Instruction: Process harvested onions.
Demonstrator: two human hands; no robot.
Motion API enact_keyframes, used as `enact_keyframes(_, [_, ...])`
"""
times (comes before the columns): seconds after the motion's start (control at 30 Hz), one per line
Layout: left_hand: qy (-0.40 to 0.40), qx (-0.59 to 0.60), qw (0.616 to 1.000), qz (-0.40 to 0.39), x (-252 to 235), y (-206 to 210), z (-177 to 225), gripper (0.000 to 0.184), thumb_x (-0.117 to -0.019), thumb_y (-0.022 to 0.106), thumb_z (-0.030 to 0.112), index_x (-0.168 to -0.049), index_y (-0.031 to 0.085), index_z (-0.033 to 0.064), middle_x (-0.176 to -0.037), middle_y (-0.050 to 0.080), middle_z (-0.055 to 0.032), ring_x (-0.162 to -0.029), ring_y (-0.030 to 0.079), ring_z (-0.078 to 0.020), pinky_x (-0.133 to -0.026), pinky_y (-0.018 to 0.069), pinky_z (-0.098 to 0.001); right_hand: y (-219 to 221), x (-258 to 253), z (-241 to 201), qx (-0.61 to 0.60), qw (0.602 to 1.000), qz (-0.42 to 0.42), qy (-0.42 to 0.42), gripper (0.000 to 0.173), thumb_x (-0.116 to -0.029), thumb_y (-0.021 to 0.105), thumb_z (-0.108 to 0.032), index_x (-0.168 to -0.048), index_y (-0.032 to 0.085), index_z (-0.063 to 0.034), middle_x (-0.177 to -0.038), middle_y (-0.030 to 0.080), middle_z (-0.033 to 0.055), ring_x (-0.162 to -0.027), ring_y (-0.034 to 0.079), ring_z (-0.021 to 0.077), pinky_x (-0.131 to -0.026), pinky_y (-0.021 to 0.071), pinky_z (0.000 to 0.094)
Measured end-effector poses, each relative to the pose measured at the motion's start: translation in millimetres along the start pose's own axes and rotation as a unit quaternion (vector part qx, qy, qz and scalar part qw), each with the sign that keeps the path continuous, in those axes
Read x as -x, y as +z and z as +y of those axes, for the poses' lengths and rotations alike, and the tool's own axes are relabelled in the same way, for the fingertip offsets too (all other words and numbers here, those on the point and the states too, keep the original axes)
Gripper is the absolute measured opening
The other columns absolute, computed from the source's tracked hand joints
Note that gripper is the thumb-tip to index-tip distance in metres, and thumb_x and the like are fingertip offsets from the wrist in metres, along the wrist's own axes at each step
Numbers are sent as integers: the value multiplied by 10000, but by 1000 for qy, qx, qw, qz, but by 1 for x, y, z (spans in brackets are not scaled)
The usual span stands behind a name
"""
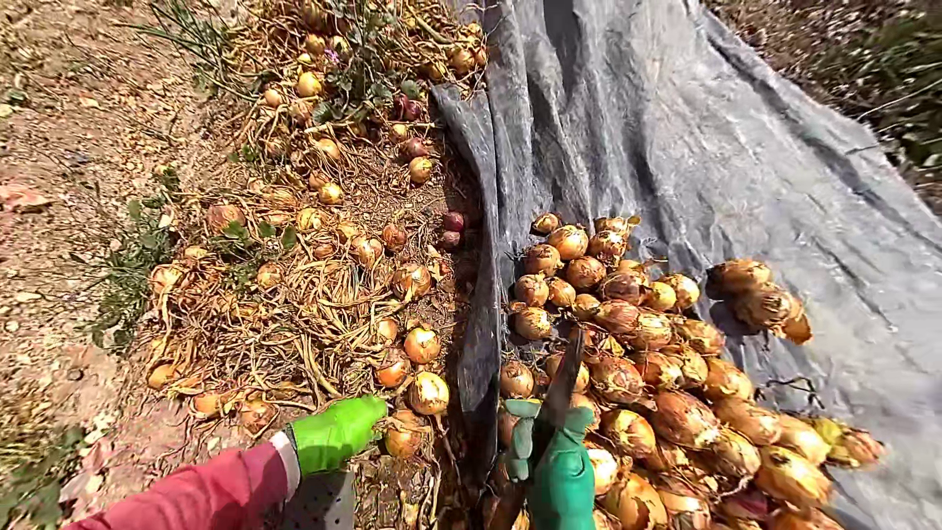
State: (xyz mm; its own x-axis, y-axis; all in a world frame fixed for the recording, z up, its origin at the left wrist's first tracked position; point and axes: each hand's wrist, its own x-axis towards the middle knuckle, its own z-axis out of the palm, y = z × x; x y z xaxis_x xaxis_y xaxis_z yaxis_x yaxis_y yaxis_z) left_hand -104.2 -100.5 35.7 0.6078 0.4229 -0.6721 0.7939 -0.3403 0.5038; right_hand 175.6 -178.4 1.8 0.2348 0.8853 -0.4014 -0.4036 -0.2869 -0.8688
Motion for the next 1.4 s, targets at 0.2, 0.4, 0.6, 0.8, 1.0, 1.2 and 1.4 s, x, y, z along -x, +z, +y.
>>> enact_keyframes(0.2, [5, 18, 992, 122, -2, -11, -6, 391, -967, 672, 328, -1145, 688, -21, -1144, 680, -219, -1074, 656, -361, -956, 518, -522, -2, 6, 7, -13, 997, 2, 73, 968, -1004, -93, -628, -1076, 661, -24, -516, 566, 35, -363, 510, 146, -340, 463, 328])
enact_keyframes(0.4, [111, 54, 984, 127, 2, -37, 13, 614, -832, 726, 638, -1088, 703, 80, -1040, 709, -99, -1008, 679, -242, -909, 543, -494, 38, 24, 46, -10, 981, -182, 62, 848, -841, 377, -883, -1060, 590, -92, -640, 589, 6, -468, 552, 110, -429, 513, 294])
enact_keyframes(0.6, [49, -43, 996, 57, 2, -54, 5, 490, -861, 750, 514, -1087, 722, 80, -1091, 716, -109, -1036, 678, -288, -922, 527, -540, 48, 28, 33, 305, 947, -102, 14, 706, -1085, 180, -510, -1258, 676, -38, -1078, 733, 85, -969, 699, 129, -892, 587, 375])
enact_keyframes(0.8, [22, -80, 995, 52, 9, -65, 38, 363, -975, 622, 356, -1211, 667, 84, -1210, 669, -137, -1135, 639, -332, -940, 501, -589, 52, 28, 35, 332, 922, -161, 116, 635, -1068, 241, -539, -1185, 692, -108, -928, 690, 63, -801, 655, 165, -732, 559, 400])
enact_keyframes(1.0, [-21, -54, 995, 79, -4, -61, 44, 285, -1022, 515, 250, -1162, 693, 77, -1155, 691, -160, -1102, 650, -369, -920, 489, -626, 41, 25, 22, 310, 938, -83, 130, 807, -1029, 85, -664, -1051, 693, -135, -751, 621, 34, -648, 597, 179, -596, 519, 416])
enact_keyframes(1.2, [-187, 17, 972, 144, -36, -39, 17, 635, -978, 456, 664, -1318, 620, 153, -1099, 709, -136, -1037, 688, -340, -897, 542, -607, 10, 2, 23, 101, 994, 7, 34, 905, -1006, -11, -673, -968, 664, -70, -553, 501, 19, -417, 456, 152, -382, 430, 330])
enact_keyframes(1.4, [-232, 10, 973, -4, -97, 7, 26, 960, -857, 604, 728, -1457, 438, -3, -1225, 644, -260, -1120, 640, -449, -927, 508, -667, 30, 11, 27, 155, 986, -6, 64, 774, -1073, 44, -537, -958, 643, -61, -572, 510, 22, -436, 482, 156, -404, 452, 328])
